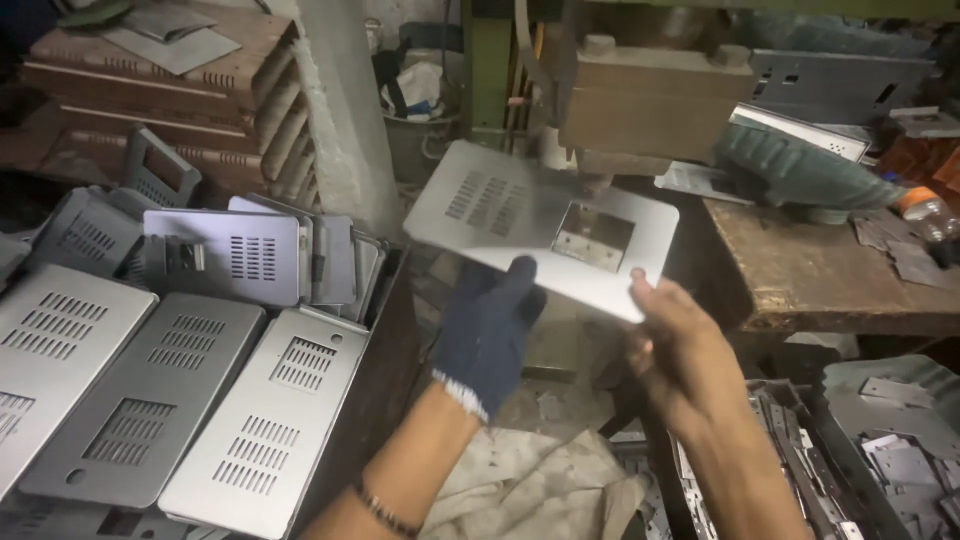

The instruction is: The person picks up a perforated metal panel from a bin, positions it under a press machine, and operates the press to form or punch the panel, with sparks visible during pressing. They then remove the finished panel, place it into a large bin of completed panels, and repeat the cycle with new panels.

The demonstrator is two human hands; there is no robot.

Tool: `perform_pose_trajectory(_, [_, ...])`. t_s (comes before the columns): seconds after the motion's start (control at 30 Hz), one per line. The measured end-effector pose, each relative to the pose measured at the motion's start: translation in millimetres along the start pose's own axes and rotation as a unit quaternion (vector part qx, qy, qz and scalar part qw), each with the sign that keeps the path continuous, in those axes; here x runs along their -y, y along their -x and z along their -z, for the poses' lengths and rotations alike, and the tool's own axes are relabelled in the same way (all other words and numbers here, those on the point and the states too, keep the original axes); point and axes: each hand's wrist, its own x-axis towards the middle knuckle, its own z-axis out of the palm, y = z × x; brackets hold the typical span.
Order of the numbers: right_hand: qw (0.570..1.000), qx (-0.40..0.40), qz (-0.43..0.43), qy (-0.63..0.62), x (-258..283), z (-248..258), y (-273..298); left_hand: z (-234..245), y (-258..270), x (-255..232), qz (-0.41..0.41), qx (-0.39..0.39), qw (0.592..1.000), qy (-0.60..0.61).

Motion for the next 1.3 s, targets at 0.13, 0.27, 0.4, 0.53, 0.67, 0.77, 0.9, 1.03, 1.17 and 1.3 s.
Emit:
perform_pose_trajectory(0.13, [1.0,0.016,0.006,0.002,12.6,-6.5,-30.7,1.0,-42.0,11.3,-0.005,0.018,1.0,0.007])
perform_pose_trajectory(0.27, [0.998,0.044,0.001,-0.047,16.1,-0.3,-63.3,1.5,-75.8,25.7,-0.004,0.05,0.997,0.054])
perform_pose_trajectory(0.4, [0.998,0.027,-0.011,-0.054,14.6,3.5,-76.7,3.6,-85.2,29.9,-0.003,0.054,0.997,0.059])
perform_pose_trajectory(0.53, [0.998,0.018,-0.017,-0.055,14.5,2.7,-77.4,-3.4,-80.2,23.8,0.022,0.007,0.998,0.058])
perform_pose_trajectory(0.67, [0.998,0.02,-0.013,-0.053,15.9,4.6,-75.5,6.3,-87.5,33.9,0.033,0.007,0.997,0.07])
perform_pose_trajectory(0.77, [0.998,0.034,-0.009,-0.057,9.1,16.0,-85.7,-0.9,-81.7,25.8,0.035,0.006,0.997,0.071])
perform_pose_trajectory(0.9, [0.997,0.022,-0.026,-0.066,14.9,0.3,-68.3,7.3,-89.4,33.7,0.035,0.011,0.998,0.056])
perform_pose_trajectory(1.03, [0.999,-0.011,-0.022,-0.043,12.3,-1.3,-60.3,14.8,-101.0,30.0,-0.001,0.006,0.998,0.062])
perform_pose_trajectory(1.17, [0.999,-0.025,-0.006,-0.033,12.2,1.5,-59.9,28.7,-110.1,19.6,-0.046,0.047,0.99,0.121])
perform_pose_trajectory(1.3, [1.0,-0.011,0.016,-0.023,15.7,10.9,-64.6,21.6,-105.7,11.5,-0.022,0.041,0.993,0.109])
